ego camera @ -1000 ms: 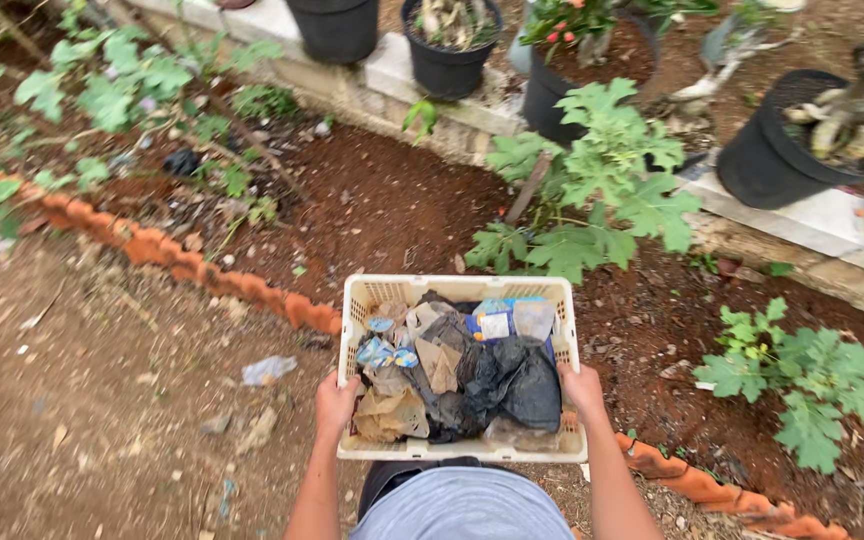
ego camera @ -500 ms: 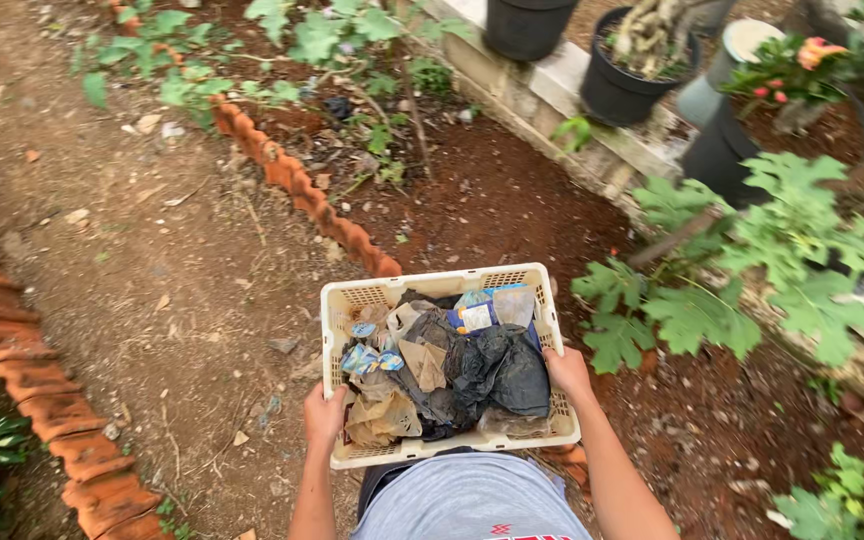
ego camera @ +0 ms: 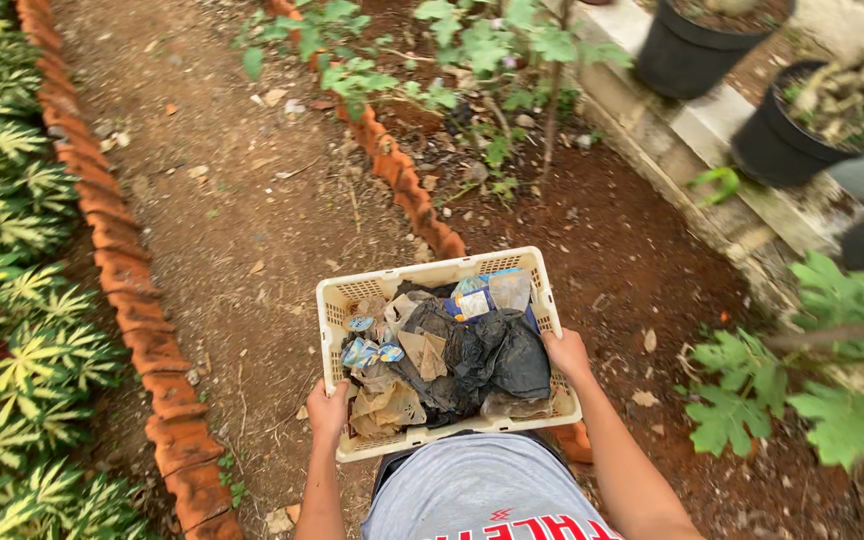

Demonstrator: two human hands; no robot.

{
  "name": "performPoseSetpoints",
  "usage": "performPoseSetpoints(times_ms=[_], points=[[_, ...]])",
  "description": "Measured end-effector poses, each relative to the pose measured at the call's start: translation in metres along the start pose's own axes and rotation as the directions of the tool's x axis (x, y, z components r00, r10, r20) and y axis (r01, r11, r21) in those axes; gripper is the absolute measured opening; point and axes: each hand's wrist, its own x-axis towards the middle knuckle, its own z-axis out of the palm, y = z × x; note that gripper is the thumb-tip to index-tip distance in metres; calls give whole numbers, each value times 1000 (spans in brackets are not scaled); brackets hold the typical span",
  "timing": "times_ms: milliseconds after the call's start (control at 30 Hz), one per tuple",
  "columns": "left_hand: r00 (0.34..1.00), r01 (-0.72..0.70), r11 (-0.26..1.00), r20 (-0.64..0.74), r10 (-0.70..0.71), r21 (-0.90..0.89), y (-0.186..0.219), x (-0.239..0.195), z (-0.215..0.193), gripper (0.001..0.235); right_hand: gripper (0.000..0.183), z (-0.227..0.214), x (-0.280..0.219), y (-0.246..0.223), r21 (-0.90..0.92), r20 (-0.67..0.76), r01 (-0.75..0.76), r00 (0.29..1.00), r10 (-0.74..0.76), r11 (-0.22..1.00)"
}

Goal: The person picks up various pieces of plastic, paper, and other litter from the ground between garden beds and places them into a white plastic basket.

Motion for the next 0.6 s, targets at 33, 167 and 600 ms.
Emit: performPoseSetpoints(times_ms=[33, 167, 600], points=[[1000, 8, 1000, -15, -9, -27, -2, 3, -8, 19, 41, 11, 6, -11, -31, 14, 24, 1000, -23, 999], [992, 10, 1000, -126, -13, -26, -16, 6, -38, 19, 40, 47, 28, -54, -129, 88, 126, 989, -115, 984], [920, 112, 974, -350, -176, -195, -34, 19, -88, 18, 40, 157, 94, -154, -215, 284, 363, 911, -297, 907]])
